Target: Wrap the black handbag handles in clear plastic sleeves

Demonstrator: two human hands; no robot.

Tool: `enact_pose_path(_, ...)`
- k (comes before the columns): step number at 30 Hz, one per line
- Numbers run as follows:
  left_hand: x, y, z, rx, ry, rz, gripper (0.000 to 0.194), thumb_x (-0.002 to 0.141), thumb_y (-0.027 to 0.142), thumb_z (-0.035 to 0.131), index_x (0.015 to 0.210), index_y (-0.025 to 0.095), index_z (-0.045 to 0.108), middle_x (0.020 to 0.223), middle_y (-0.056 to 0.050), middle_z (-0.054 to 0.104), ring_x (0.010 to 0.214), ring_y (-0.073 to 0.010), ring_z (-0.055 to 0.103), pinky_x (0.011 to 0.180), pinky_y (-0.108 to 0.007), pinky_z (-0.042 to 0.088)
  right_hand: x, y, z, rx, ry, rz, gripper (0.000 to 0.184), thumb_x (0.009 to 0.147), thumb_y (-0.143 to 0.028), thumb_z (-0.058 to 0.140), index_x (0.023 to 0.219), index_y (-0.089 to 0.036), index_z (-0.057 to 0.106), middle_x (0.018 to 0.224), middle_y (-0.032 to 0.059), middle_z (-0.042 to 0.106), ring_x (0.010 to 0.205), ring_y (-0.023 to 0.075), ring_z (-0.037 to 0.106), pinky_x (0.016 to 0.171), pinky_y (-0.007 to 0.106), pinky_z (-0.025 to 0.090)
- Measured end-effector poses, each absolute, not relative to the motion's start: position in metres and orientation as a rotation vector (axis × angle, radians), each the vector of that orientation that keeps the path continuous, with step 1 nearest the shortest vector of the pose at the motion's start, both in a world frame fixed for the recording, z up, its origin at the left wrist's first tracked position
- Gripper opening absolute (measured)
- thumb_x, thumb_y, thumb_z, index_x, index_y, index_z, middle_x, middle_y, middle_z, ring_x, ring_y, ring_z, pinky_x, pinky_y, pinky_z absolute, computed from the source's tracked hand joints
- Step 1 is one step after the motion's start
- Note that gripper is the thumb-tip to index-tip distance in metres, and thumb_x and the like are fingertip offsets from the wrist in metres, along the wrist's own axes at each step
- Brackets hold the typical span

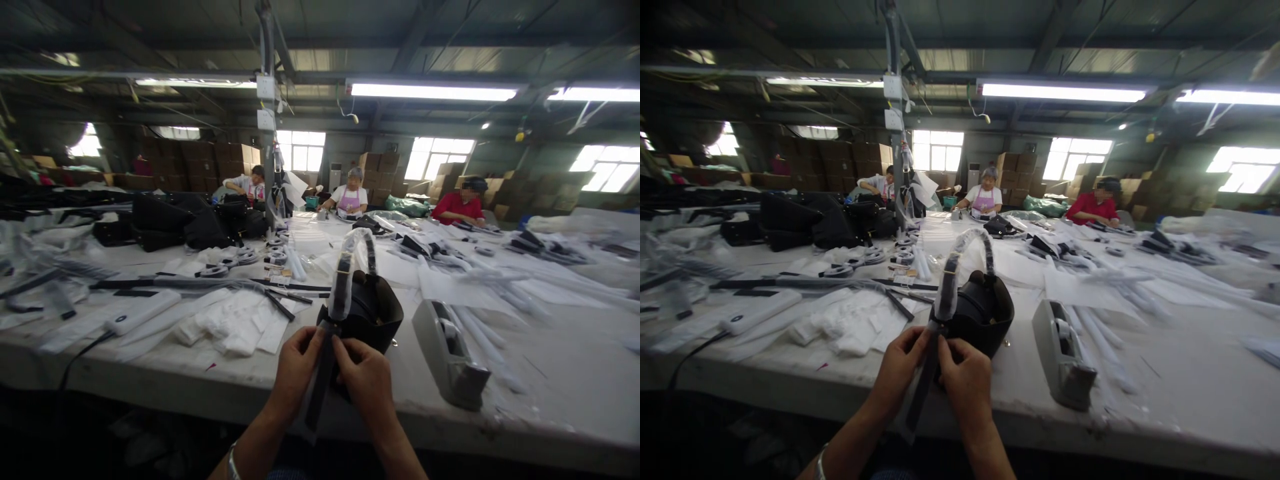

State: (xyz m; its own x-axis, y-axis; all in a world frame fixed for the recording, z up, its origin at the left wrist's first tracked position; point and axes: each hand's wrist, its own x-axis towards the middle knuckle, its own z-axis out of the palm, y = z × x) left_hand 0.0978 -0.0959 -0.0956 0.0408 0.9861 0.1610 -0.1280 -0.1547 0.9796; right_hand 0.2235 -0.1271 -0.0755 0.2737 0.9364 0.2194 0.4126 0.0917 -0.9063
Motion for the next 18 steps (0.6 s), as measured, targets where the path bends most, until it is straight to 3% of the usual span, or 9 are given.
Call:
enact_pose_path(10, 0.097, -0.105, -0.102, 1.248, 1.028, 1.325, 0.026, 0.083, 0.041, 0.067, 0.091, 0.016, 0.071, 0.083, -0.004, 0.073, 0.081, -0.0211, 0.067, 0.072, -0.027, 0.051, 0.219, -0.124, -0.082, -1.458, -1.293, 0.589, 0.035, 0.085, -0.048, 0.06, 0.069, -0.02, 0.073, 0.057, 0.0013, 0.069, 0.048, 0.0149, 0.061, 0.046, 0.021, 0.043)
enact_pose_path(15, 0.102, -0.109, -0.101, 1.603, 1.208, 1.499, 0.011, 0.086, 0.028, 0.063, 0.086, 0.019, 0.071, 0.081, -0.003, 0.07, 0.078, -0.0191, 0.066, 0.071, -0.026, 0.05, 0.218, -0.125, -0.081, -1.46, -1.231, 0.658, 0.033, 0.082, -0.048, 0.062, 0.071, -0.019, 0.074, 0.055, 0.0019, 0.068, 0.046, 0.0156, 0.059, 0.045, 0.022, 0.043)
enact_pose_path(18, 0.101, -0.11, -0.103, 1.913, 1.262, 1.543, 0.013, 0.088, 0.018, 0.058, 0.09, 0.021, 0.071, 0.081, -0.003, 0.067, 0.077, -0.0177, 0.065, 0.071, -0.025, 0.049, 0.219, -0.124, -0.084, -1.423, -1.213, 0.732, 0.032, 0.081, -0.047, 0.064, 0.069, -0.018, 0.073, 0.053, 0.0012, 0.066, 0.045, 0.0148, 0.059, 0.045, 0.021, 0.042)
